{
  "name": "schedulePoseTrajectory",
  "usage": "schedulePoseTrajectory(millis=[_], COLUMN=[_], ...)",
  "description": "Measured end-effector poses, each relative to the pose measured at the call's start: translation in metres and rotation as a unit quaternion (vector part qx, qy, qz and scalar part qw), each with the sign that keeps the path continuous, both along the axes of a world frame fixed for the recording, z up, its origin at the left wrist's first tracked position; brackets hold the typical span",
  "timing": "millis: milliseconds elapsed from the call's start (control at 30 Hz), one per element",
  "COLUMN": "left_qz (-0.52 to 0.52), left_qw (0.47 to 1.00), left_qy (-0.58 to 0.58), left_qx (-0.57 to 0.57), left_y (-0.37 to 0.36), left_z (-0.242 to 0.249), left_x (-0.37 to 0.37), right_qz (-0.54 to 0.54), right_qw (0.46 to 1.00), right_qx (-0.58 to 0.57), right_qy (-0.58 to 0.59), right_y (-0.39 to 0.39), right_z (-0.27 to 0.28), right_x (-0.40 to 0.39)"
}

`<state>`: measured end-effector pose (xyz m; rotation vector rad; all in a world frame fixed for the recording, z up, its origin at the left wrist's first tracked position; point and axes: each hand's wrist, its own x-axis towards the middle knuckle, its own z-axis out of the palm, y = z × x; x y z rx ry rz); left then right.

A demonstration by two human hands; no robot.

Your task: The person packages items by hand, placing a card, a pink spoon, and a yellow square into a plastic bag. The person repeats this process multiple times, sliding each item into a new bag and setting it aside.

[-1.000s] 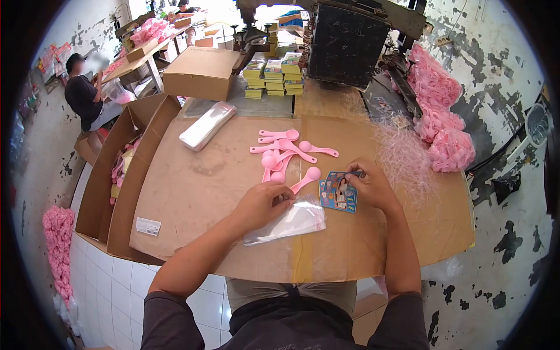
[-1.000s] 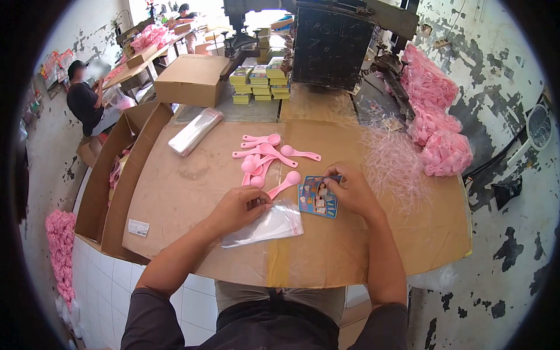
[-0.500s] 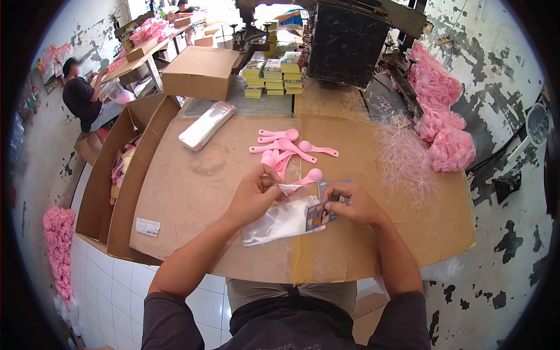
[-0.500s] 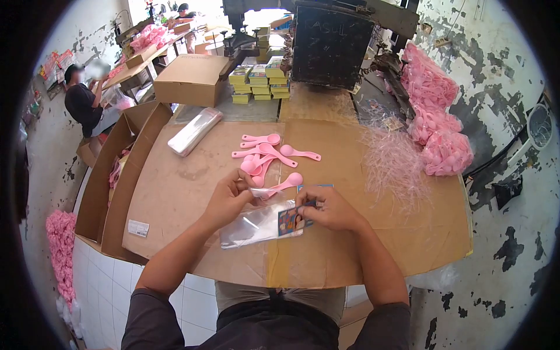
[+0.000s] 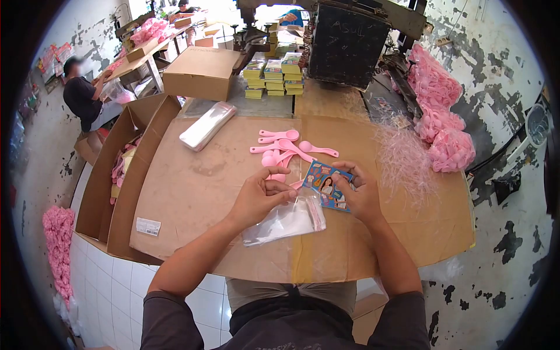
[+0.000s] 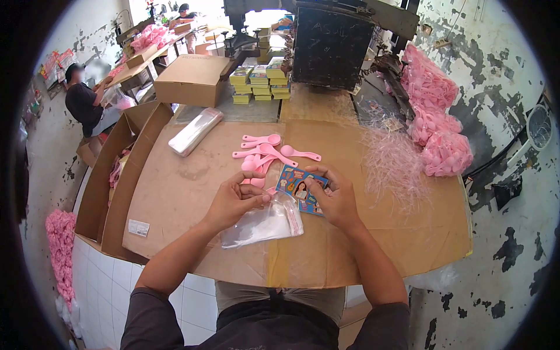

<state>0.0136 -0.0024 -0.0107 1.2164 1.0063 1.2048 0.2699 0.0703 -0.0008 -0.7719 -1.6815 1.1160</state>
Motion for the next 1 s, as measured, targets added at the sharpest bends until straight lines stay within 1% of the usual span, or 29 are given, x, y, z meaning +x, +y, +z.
schedulePoseTrajectory(millis=[33,67,133,233,333,400,433,500,533,633,733,833,900,933,1000], left_qz=[0.003,0.005,0.0,-0.023,-0.04,-0.038,-0.016,0.03,0.031,0.035,0.036,0.026,0.01,0.006,-0.003], left_qw=[1.0,1.0,1.0,0.998,0.993,0.992,0.994,0.996,0.997,0.998,0.997,0.999,0.999,0.999,0.996], left_qy=[0.004,0.008,0.019,0.053,0.102,0.112,0.099,0.071,0.057,0.033,0.034,0.019,0.006,0.029,0.075], left_qx=[-0.003,-0.006,-0.003,0.023,0.05,0.047,0.047,0.045,0.042,0.043,0.051,0.039,0.032,0.037,0.05], left_y=[-0.001,-0.002,-0.004,-0.009,-0.013,-0.015,-0.014,-0.01,-0.01,-0.011,-0.011,-0.011,-0.011,-0.01,-0.008], left_z=[0.001,0.003,0.006,0.009,0.011,0.013,0.012,0.01,0.011,0.013,0.011,0.012,0.01,0.009,0.01], left_x=[0.001,0.002,0.005,0.008,0.011,0.013,0.013,0.012,0.012,0.009,0.008,0.009,0.009,0.006,-0.001], right_qz=[0.001,0.016,0.046,0.089,0.094,0.059,0.041,0.042,0.043,0.07,0.111,0.08,0.07,0.065,0.102], right_qw=[1.0,0.996,0.97,0.971,0.982,0.994,0.997,0.998,0.998,0.987,0.974,0.987,0.988,0.988,0.975], right_qx=[0.007,0.06,0.165,0.158,0.109,0.034,-0.004,-0.022,-0.03,0.069,0.13,0.069,0.077,0.081,0.15], right_qy=[-0.014,-0.067,-0.171,-0.153,-0.122,-0.086,-0.068,-0.037,-0.022,-0.124,-0.147,-0.121,-0.117,-0.114,-0.131], right_y=[0.0,0.0,0.0,-0.001,-0.018,-0.017,-0.015,-0.014,-0.014,-0.02,-0.025,-0.02,-0.018,-0.016,-0.011], right_z=[0.0,0.003,0.012,0.001,0.006,0.001,-0.002,-0.009,-0.011,-0.001,0.007,-0.004,-0.002,0.0,0.008], right_x=[0.001,0.003,0.007,0.001,-0.011,-0.012,-0.013,-0.015,-0.016,-0.02,-0.025,-0.027,-0.028,-0.028,-0.028])
